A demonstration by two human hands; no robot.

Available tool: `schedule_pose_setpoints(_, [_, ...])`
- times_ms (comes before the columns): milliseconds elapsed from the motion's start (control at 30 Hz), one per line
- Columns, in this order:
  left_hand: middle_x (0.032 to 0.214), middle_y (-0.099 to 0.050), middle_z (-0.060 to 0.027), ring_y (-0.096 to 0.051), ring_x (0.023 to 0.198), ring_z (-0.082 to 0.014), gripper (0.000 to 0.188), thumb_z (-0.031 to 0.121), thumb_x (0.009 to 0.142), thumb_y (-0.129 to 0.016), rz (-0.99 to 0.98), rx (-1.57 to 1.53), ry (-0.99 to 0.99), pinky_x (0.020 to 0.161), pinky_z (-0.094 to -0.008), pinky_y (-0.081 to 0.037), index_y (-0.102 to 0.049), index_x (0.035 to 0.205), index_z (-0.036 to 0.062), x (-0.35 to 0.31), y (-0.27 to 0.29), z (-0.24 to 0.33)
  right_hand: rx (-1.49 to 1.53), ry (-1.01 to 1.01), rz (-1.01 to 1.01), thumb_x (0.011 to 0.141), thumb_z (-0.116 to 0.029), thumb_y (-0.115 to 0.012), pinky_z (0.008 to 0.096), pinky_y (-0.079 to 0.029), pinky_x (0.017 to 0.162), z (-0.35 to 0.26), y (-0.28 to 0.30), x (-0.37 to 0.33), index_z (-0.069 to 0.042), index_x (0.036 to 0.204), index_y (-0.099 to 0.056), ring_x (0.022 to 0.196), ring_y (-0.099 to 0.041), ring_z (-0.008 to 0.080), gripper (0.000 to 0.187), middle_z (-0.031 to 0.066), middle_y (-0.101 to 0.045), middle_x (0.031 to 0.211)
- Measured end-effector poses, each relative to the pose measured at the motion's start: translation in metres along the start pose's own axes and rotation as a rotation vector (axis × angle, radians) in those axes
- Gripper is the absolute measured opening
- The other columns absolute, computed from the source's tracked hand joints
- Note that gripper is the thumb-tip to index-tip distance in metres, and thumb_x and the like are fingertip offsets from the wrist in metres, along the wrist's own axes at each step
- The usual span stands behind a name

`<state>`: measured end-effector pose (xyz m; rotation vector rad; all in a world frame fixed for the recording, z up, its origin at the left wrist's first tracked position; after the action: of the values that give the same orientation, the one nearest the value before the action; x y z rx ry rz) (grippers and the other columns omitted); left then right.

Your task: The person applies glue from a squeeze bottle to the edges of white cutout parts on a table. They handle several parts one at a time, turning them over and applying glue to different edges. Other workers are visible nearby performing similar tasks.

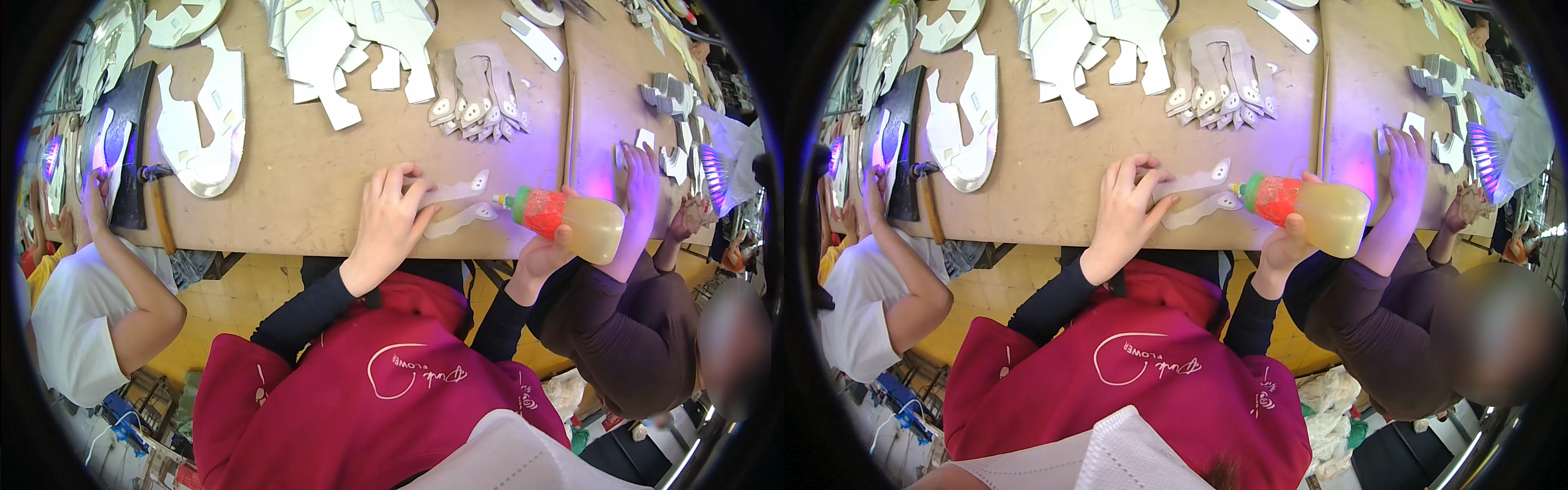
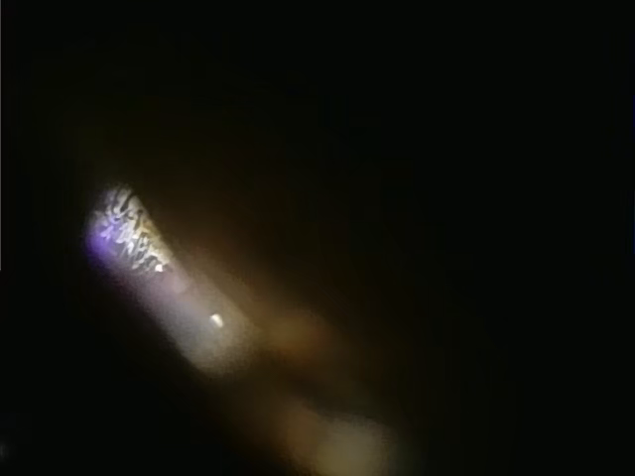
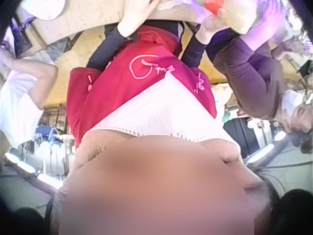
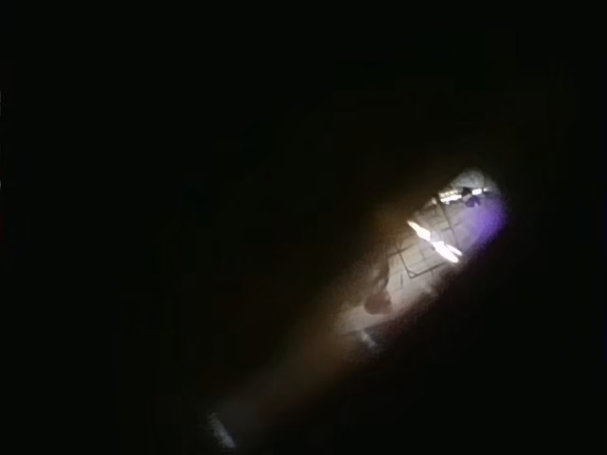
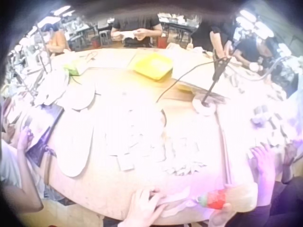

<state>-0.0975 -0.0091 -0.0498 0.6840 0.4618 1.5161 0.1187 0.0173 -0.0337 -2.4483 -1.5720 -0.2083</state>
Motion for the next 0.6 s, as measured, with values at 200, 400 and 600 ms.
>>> schedule_pose_setpoints(200, [0.087, -0.055, -0.0068, -0.05, 0.082, -0.0257, 0.015, 0.007, 0.074, -0.064, -0.043, -0.116, -0.061, 0.074, -0.0342, -0.04, -0.06, 0.088, 0.0056, 0.006, -0.006, 0.0, 0.106, -0.036, 0.027, 0.073, -0.039, -0.069, 0.0382, -0.047, 0.084, 0.005, 0.002, -0.007, -0.004, 0.122, -0.041, 0.098, -0.054, 0.0258, 0.066, 0.0183, -0.05, 0.114])
schedule_pose_setpoints(400, [0.089, -0.056, -0.0062, -0.053, 0.083, -0.0254, 0.015, 0.004, 0.073, -0.064, 0.051, -0.154, -0.092, 0.073, -0.0343, -0.042, -0.061, 0.087, 0.0062, -0.006, 0.0, -0.005, 0.017, -0.033, 0.028, 0.075, -0.033, -0.07, 0.038, -0.046, 0.085, 0.002, 0.002, -0.009, -0.001, 0.121, -0.042, 0.098, -0.054, 0.025, 0.063, 0.0169, -0.052, 0.112])
schedule_pose_setpoints(600, [0.105, -0.055, -0.0072, -0.053, 0.097, -0.025, 0.028, 0.006, 0.072, -0.064, -0.065, -0.099, -0.218, 0.078, -0.0331, -0.044, -0.061, 0.1, 0.0065, -0.036, 0.001, 0.004, -0.005, -0.042, -0.004, 0.076, -0.024, -0.07, 0.0389, -0.045, 0.087, 0.01, -0.01, -0.015, 0.003, 0.116, -0.046, 0.098, -0.055, 0.0248, 0.054, 0.0161, -0.055, 0.109])
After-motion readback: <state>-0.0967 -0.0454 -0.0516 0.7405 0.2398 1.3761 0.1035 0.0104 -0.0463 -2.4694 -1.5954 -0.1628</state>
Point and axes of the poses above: each hand's wrist, its own x-axis towards the middle knuckle, its own y-axis out of the back of the hand, z = x × y, the point moved 2 cm from there along x, towards the middle knuckle
